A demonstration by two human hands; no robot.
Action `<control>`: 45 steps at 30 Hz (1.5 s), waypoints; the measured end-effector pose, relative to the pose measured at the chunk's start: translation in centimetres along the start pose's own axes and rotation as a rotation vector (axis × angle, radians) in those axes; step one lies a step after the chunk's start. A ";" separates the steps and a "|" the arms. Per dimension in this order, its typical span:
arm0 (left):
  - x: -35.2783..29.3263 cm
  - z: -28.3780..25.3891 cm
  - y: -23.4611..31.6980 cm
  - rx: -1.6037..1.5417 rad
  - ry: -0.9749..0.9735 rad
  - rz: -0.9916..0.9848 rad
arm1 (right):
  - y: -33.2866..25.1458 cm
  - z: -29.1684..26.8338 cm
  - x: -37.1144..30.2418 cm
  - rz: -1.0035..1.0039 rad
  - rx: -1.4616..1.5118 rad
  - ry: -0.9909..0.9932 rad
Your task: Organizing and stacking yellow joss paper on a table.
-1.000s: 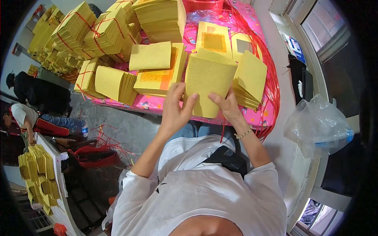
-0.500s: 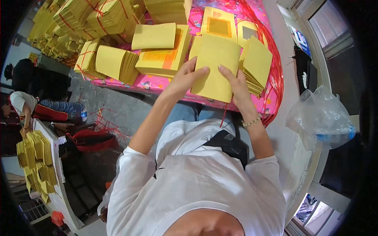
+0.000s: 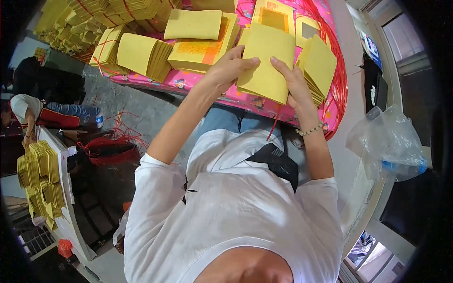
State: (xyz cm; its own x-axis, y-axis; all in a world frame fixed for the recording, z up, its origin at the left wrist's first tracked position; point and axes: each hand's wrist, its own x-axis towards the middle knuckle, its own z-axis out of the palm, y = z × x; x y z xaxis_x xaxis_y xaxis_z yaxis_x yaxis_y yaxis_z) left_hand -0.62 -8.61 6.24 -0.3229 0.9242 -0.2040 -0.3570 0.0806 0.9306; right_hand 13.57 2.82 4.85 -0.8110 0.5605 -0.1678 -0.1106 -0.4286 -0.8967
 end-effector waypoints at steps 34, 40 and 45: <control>3.9 -1.6 -5.6 0.240 0.203 0.627 | 1.8 -1.0 3.3 -0.368 -0.426 0.015; 4.4 -2.4 -8.9 0.350 0.241 0.642 | 5.5 -2.8 4.2 -0.317 -0.363 0.005; 4.7 -2.4 -8.8 0.343 0.259 0.668 | 5.3 -2.7 4.5 -0.292 -0.398 -0.008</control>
State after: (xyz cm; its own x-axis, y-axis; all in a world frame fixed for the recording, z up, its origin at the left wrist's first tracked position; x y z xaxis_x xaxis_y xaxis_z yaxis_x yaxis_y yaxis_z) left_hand -1.06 -5.87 -3.60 -0.5821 0.7047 0.4057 0.2606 -0.3110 0.9140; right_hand 10.88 4.96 -1.77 -0.7832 0.6109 0.1157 -0.1074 0.0504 -0.9929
